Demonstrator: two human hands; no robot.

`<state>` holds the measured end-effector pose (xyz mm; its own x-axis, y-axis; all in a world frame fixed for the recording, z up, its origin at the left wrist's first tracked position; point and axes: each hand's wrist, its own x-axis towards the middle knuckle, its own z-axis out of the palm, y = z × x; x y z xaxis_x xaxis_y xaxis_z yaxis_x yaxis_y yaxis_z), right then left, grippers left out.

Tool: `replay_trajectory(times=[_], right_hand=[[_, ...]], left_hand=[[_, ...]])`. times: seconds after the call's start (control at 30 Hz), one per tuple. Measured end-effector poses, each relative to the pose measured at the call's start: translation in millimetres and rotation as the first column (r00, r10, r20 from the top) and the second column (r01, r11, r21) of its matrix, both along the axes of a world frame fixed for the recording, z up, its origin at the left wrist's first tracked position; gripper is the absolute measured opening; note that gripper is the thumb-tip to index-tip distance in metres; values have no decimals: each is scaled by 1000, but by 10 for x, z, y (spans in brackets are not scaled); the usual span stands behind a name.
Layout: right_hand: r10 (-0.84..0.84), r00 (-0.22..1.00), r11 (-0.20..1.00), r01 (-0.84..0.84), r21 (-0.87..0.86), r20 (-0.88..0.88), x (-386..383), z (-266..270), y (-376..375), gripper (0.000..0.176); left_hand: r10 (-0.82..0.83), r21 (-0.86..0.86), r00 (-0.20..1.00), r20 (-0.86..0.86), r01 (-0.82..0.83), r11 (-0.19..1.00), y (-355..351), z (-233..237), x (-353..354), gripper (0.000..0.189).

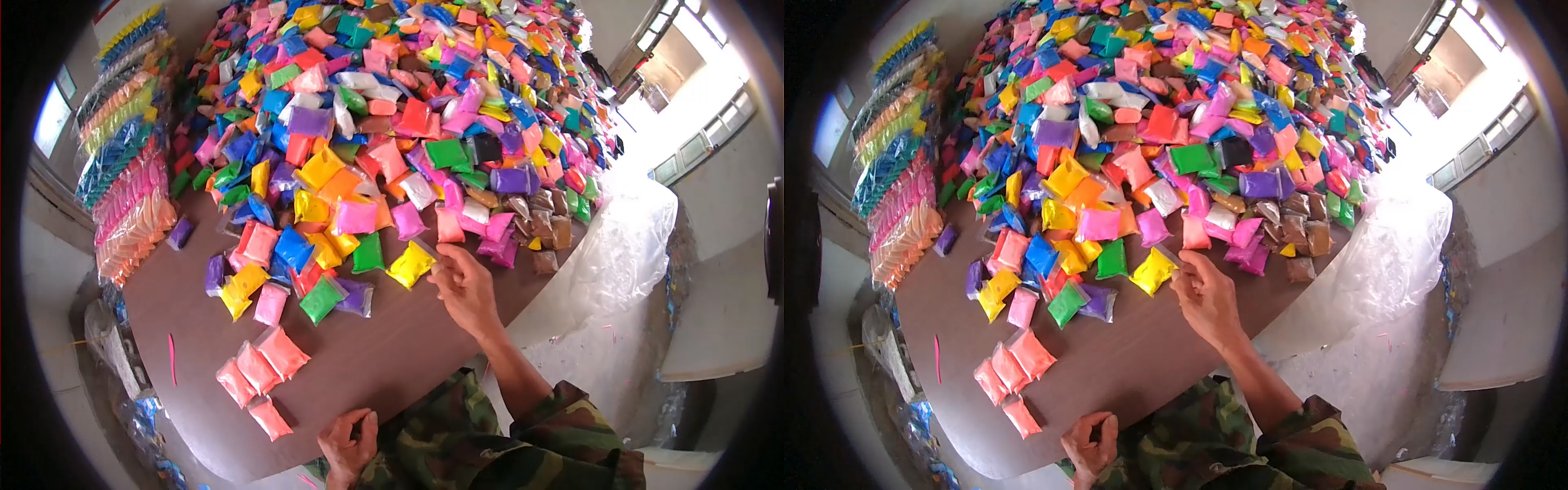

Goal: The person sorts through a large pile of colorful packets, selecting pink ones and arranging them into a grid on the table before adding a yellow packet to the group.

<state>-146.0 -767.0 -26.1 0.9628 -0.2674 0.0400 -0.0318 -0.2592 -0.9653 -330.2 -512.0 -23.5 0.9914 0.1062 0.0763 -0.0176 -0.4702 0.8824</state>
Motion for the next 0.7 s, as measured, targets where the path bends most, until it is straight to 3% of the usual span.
replay_trajectory(times=[0.27, 0.37, 0.63, 0.7], right_hand=[[-63, 984, 990, 83, -114, 168, -154, -127, -45, 19], [-78, 976, 984, 108, -140, 201, -144, -195, -42, 19], [-125, 986, 982, 139, -125, 114, -156, -192, -68, 18], [-137, 990, 982, 139, -125, 22, -166, -128, -41, 17]], left_hand=[[-2, -46, 1000, -31, 1, 999, -21, 89, 37, 7], [-13, -10, 999, 47, 14, 1000, -4, 42, 52, 10], [26, -42, 998, 52, -24, 999, -32, -28, 18, 13], [26, -14, 997, 68, -25, 1000, -12, -33, 8, 13]])
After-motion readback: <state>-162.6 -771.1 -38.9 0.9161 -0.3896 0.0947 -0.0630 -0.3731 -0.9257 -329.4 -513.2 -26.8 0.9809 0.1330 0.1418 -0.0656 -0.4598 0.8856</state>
